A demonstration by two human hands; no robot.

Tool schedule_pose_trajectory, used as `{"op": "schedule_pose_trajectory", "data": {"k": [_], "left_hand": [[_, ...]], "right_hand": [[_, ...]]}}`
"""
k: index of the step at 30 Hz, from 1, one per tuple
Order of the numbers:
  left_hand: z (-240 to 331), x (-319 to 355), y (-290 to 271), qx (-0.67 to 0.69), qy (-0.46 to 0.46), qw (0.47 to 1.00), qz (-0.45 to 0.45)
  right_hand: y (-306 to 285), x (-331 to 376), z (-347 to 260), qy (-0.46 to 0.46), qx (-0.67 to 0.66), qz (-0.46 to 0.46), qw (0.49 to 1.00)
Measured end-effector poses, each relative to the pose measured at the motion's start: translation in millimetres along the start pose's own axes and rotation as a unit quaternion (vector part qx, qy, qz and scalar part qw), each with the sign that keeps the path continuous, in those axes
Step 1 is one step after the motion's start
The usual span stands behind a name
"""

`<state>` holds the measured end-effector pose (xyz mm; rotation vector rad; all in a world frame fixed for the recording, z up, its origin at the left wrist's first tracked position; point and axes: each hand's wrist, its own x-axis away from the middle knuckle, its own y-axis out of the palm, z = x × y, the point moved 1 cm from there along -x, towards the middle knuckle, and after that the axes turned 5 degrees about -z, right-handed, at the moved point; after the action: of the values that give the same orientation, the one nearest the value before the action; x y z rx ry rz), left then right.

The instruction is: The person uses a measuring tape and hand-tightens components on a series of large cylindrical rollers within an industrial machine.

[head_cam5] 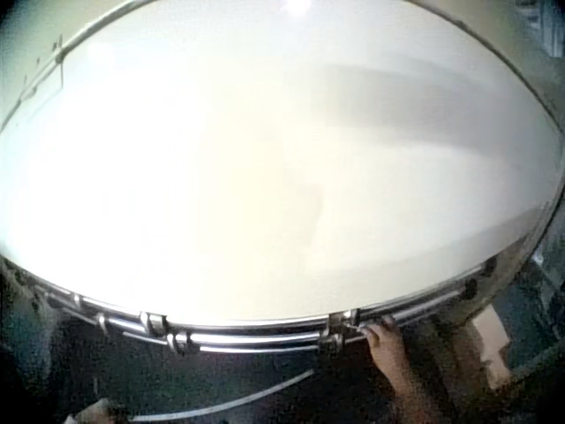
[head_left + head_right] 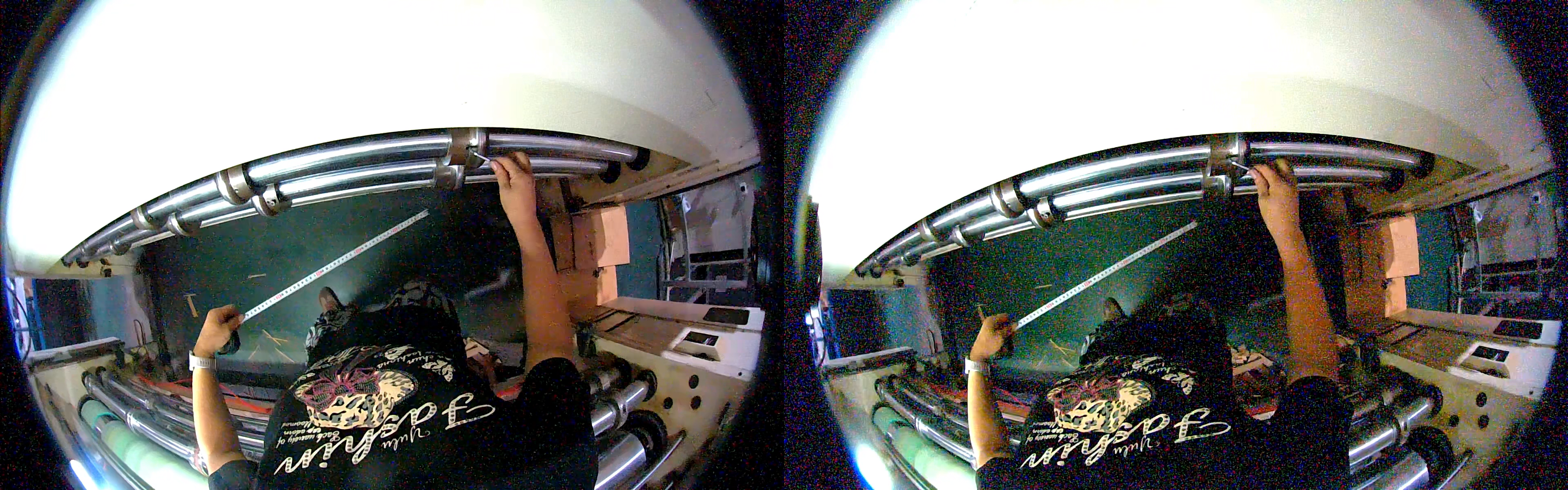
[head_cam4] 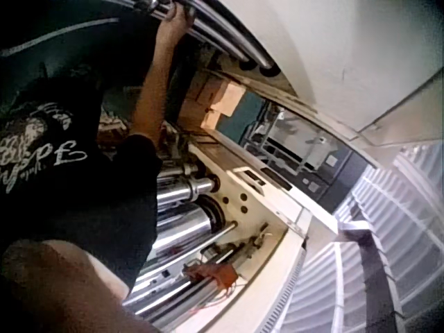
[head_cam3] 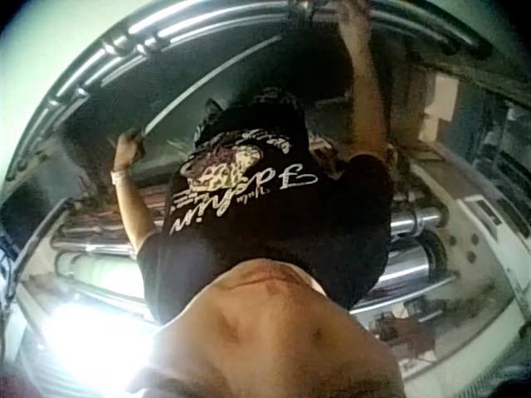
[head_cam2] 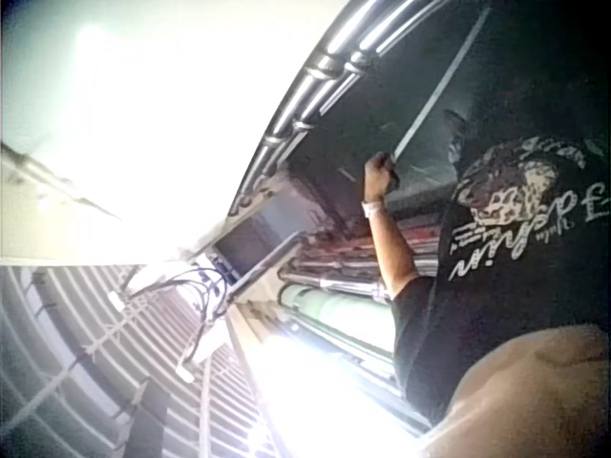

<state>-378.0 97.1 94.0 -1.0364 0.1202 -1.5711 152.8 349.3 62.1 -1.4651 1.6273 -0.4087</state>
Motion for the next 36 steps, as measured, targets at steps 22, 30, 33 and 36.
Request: {"op": "schedule_pose_trajectory", "data": {"k": [22,30,33,36], "left_hand": [[-51,-17,17,0.038,-0.007,0.999,-0.038],[-54,-20,15,0.017,-0.009,0.999,-0.035],[-49,-23,17,0.02,-0.012,1.0,-0.02],[-49,-27,17,0.016,0.008,1.0,-0.005]], "right_hand": [[-16,-32,6,-0.106,0.063,-0.143,0.982],[-19,-34,10,-0.1,0.059,-0.135,0.984],[-20,-36,6,-0.072,0.059,-0.16,0.983],[-19,-36,14,-0.063,0.045,-0.169,0.983]]}}
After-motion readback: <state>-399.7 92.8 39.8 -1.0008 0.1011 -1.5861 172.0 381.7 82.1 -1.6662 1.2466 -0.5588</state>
